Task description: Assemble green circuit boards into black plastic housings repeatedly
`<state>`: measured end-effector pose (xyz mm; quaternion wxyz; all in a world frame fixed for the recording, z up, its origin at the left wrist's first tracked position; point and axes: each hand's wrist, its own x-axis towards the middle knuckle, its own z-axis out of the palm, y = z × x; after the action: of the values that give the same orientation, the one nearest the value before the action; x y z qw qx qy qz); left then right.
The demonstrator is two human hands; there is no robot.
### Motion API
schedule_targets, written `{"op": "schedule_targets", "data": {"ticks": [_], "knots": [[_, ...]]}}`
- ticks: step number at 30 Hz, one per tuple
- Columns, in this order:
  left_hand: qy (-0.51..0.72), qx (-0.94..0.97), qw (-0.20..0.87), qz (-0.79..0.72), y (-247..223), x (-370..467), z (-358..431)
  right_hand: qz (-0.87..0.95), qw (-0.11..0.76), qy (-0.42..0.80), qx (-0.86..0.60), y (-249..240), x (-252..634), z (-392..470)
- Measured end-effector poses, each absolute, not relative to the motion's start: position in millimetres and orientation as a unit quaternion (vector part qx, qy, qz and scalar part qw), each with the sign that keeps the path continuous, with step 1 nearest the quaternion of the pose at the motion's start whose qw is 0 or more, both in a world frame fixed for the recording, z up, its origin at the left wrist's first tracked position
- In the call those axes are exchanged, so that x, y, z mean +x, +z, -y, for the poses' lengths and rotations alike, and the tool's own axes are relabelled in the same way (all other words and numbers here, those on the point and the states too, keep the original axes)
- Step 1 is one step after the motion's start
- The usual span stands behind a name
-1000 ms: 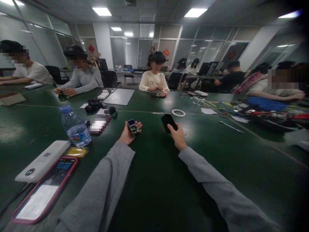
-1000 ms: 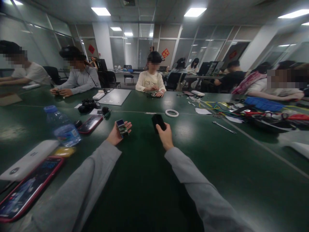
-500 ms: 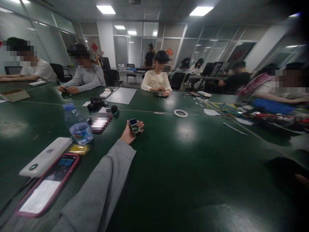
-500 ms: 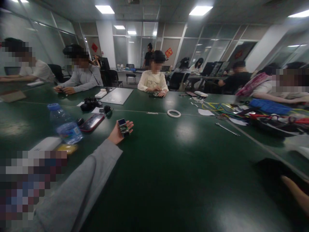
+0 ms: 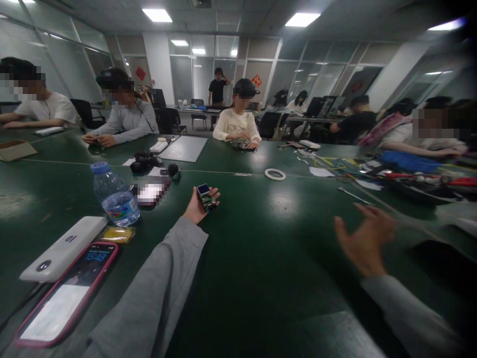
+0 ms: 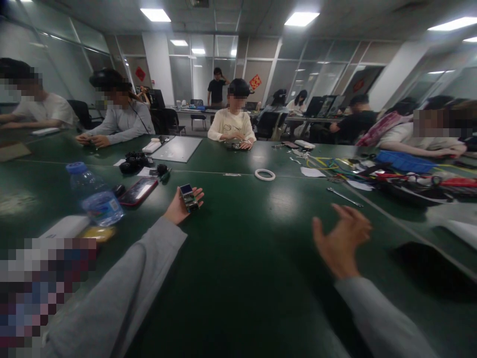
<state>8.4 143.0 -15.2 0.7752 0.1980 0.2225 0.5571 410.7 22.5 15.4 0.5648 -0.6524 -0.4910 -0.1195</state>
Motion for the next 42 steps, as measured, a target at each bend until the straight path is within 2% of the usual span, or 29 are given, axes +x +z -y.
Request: {"op": "schedule_targets", "data": {"ticks": [2, 5, 8, 15, 24, 32, 42], "knots": [[0.556, 0.195, 0.775, -0.228, -14, 8, -142, 0.645, 0.484, -0.137, -0.575, 5, 340, -37], [0.556, 0.198, 0.775, -0.226, -15, 8, -143, 0.791, 0.388, -0.063, -0.468, -5, 226, -54], [0.545, 0.209, 0.782, -0.22, -19, 7, -145, 0.858, 0.351, -0.026, -0.375, -8, 149, -69], [0.5, 0.228, 0.799, -0.244, -18, 9, -146, 0.847, 0.334, 0.013, -0.414, -15, 135, -94], [0.515, 0.224, 0.794, -0.234, -4, 11, -137, 0.791, 0.431, 0.055, -0.431, -22, 141, -101], [0.455, 0.291, 0.828, -0.151, -4, 10, -136, 0.678, 0.56, 0.11, -0.463, -40, 151, -126], [0.425, 0.328, 0.826, -0.171, -12, 13, -138, 0.566, 0.612, 0.199, -0.516, -35, 157, -126]]}}
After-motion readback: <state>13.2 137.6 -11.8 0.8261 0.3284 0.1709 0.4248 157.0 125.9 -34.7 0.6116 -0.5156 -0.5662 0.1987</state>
